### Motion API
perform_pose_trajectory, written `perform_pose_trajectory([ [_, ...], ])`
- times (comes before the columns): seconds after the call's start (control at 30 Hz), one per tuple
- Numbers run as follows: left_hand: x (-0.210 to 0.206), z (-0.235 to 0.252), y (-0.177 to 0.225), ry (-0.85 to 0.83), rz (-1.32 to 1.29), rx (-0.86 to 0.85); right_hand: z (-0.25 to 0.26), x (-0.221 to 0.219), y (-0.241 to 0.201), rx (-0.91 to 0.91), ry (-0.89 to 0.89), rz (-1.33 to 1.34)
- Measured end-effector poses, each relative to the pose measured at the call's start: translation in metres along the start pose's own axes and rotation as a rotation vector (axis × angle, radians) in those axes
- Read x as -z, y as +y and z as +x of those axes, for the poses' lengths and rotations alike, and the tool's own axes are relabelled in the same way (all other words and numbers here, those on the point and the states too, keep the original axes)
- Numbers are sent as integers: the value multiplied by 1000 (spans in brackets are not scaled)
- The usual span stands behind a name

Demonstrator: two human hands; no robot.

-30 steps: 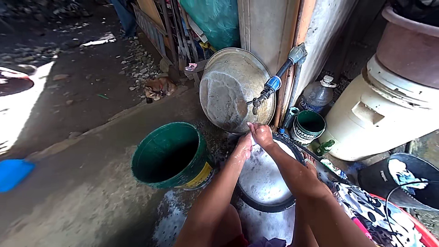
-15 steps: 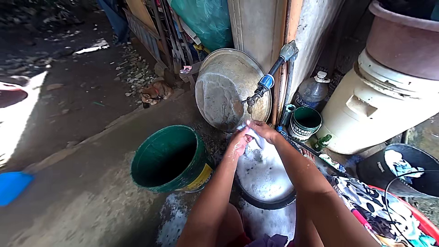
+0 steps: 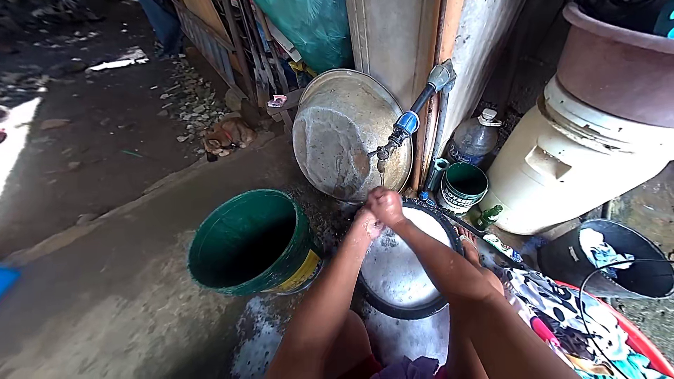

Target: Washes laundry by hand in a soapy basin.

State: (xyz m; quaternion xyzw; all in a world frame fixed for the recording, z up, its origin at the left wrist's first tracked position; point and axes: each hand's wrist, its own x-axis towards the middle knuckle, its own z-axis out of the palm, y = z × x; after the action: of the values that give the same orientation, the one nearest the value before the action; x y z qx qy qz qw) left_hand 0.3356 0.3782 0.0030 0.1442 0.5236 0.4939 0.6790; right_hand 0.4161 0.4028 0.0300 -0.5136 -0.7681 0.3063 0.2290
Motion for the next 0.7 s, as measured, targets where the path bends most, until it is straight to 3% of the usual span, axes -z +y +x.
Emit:
perform_pose_trajectory([
  [0.07,8,1,16,20,386,0,22,9,27,-117,84,71],
  [0.13,24,7,18,153,762,-199,32,11,45,-199,40,216],
  [0.23,47,24,9,8,993,-491,27,16,35,-293,-161,490],
  [0.33,45,26,7,-37,849,-646,26,25,30,-212,-359,524],
  [0.43,48,27,11,38,814,-686,26,37,35,-206,-264,504],
  [0.57,41,24,9,15,703,-757,25,36,36,-230,-147,833],
  [0.7,24,15,11,-43,249,-533,26,33,44,-187,-187,1058],
])
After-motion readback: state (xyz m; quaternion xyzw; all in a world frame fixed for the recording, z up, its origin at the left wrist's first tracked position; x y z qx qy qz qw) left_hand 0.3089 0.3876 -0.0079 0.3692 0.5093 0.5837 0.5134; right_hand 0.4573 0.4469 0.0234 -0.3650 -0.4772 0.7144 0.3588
